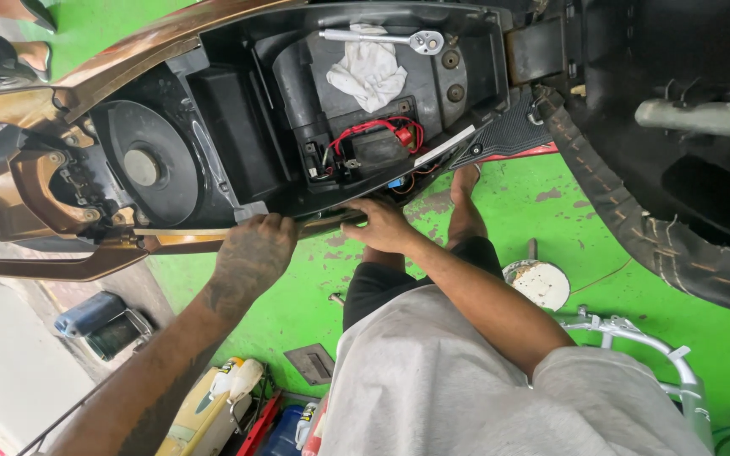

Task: Repairing and maintaining internal components of a motorcycle under the seat using hand tools

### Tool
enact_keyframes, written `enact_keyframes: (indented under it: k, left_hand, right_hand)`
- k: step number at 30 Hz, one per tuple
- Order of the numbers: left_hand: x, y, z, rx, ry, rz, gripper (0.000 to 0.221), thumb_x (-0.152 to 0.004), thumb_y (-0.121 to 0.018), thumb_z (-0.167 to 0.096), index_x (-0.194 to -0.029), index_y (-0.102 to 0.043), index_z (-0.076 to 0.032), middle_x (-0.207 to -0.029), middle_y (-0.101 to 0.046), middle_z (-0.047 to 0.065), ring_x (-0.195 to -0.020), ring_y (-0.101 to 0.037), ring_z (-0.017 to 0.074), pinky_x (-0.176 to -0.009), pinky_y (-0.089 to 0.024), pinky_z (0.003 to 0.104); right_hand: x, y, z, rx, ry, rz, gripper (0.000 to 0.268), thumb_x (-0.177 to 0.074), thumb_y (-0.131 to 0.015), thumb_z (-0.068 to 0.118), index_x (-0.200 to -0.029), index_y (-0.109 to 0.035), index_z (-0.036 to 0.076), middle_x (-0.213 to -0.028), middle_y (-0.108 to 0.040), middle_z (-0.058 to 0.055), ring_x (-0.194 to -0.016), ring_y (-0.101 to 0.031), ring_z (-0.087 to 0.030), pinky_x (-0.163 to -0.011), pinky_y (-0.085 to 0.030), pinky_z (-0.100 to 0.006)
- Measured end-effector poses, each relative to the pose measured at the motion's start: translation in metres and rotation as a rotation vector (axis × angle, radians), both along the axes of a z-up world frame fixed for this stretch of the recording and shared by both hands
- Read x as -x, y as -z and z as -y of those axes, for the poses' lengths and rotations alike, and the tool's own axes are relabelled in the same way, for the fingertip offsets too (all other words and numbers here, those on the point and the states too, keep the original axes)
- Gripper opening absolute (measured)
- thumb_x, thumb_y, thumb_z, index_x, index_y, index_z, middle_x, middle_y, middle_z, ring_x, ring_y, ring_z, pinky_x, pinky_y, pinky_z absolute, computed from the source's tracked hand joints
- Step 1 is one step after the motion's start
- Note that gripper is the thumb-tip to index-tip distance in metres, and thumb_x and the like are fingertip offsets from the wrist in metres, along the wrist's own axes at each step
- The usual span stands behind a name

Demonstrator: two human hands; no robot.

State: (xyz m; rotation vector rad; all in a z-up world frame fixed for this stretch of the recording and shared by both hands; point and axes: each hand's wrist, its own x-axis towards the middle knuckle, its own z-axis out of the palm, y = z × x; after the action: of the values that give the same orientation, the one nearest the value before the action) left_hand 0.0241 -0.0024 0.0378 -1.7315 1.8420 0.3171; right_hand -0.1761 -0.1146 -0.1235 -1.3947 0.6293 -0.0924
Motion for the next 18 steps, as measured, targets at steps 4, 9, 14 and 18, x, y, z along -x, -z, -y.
enact_keyframes:
  k: [4,9,14,18]
  left_hand:
    - [-0.005,-0.009,-0.005,0.186,0.079,-0.034,0.005,-0.084,-0.070,-0.020,-0.088,-0.068,-0.020,-0.081,-0.066,-0.003,-0.080,-0.075,0.0207,-0.061,-0.061,0.033]
    - [-0.004,-0.015,-0.006,0.382,0.097,-0.147,0.011,-0.094,-0.074,-0.025,-0.087,-0.067,-0.019,-0.079,-0.063,-0.002,-0.078,-0.073,0.0207,-0.063,-0.060,0.031]
    - [-0.006,0.002,-0.023,0.480,0.021,-0.350,0.017,-0.102,-0.073,-0.031,-0.094,-0.070,-0.017,-0.080,-0.062,0.000,-0.078,-0.073,0.0211,-0.065,-0.062,0.034]
    - [-0.006,-0.012,-0.027,0.527,-0.024,-0.477,0.014,-0.104,-0.071,-0.027,-0.097,-0.074,-0.015,-0.079,-0.065,0.002,-0.074,-0.074,0.0227,-0.064,-0.062,0.033]
  right_hand:
    - [0.010,0.017,-0.013,0.020,0.111,0.098,0.041,-0.089,-0.090,0.029,-0.124,-0.081,0.008,-0.115,-0.083,-0.016,-0.120,-0.077,-0.032,-0.106,-0.059,-0.047]
    - [0.014,0.023,-0.027,-0.289,0.346,0.278,0.034,-0.096,-0.088,0.011,-0.128,-0.079,0.006,-0.122,-0.083,-0.008,-0.123,-0.074,-0.019,-0.115,-0.056,-0.043]
    - [0.021,0.059,-0.032,-0.280,0.425,0.310,0.032,-0.091,-0.090,0.004,-0.122,-0.081,0.006,-0.115,-0.085,-0.007,-0.117,-0.076,-0.014,-0.110,-0.057,-0.036]
    - [0.050,0.042,-0.022,-0.241,0.523,0.328,0.023,-0.094,-0.083,-0.004,-0.117,-0.083,0.002,-0.113,-0.086,-0.011,-0.114,-0.076,-0.017,-0.108,-0.058,-0.040]
